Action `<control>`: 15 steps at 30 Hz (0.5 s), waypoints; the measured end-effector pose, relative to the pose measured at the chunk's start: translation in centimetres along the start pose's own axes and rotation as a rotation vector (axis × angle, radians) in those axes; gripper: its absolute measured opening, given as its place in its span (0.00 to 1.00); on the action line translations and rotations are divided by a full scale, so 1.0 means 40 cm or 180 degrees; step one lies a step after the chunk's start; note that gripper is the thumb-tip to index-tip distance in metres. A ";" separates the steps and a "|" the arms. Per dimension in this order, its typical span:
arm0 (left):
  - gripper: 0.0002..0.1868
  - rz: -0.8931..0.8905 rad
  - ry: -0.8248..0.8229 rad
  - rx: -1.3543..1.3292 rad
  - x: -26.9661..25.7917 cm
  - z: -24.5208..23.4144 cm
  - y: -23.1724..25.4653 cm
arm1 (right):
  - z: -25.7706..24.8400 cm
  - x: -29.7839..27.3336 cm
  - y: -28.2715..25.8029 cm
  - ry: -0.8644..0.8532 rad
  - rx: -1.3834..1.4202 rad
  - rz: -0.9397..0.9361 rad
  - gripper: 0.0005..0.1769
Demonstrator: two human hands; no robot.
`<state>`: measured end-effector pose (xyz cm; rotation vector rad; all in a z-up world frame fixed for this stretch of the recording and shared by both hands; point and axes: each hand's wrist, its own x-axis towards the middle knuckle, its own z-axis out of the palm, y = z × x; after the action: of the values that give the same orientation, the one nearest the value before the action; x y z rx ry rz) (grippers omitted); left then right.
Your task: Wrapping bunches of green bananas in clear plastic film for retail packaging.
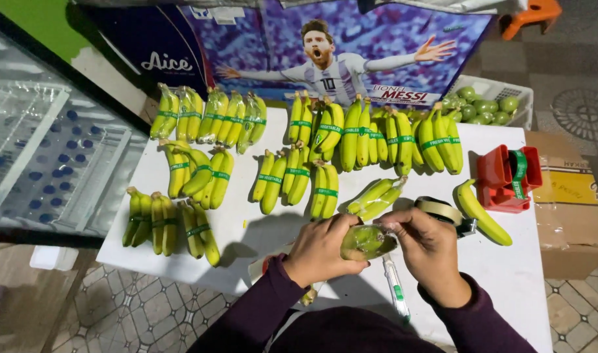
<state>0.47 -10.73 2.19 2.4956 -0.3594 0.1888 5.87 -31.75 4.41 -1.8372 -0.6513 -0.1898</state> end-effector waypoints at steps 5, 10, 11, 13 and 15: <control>0.40 -0.0341 -0.0269 0.0015 0.023 -0.018 0.004 | -0.015 0.023 -0.010 0.0078 0.0054 -0.0024 0.04; 0.41 -0.0856 -0.0626 -0.0024 0.016 -0.040 0.033 | -0.025 0.007 -0.036 -0.0004 -0.0003 -0.0150 0.05; 0.40 -0.1010 -0.0684 -0.0029 0.021 -0.048 0.037 | -0.024 0.006 -0.034 0.0053 -0.0139 -0.0319 0.06; 0.38 -0.1182 -0.0775 -0.0063 0.027 -0.049 0.044 | -0.015 -0.010 -0.035 0.0090 -0.0281 -0.0447 0.07; 0.40 -0.1122 -0.0547 0.0014 0.034 -0.045 0.041 | 0.005 -0.019 -0.037 0.0318 -0.0484 -0.1093 0.06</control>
<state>1.17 -11.25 4.83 2.5375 0.0166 -0.1678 4.43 -31.48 5.22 -1.8354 -0.8992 -0.5679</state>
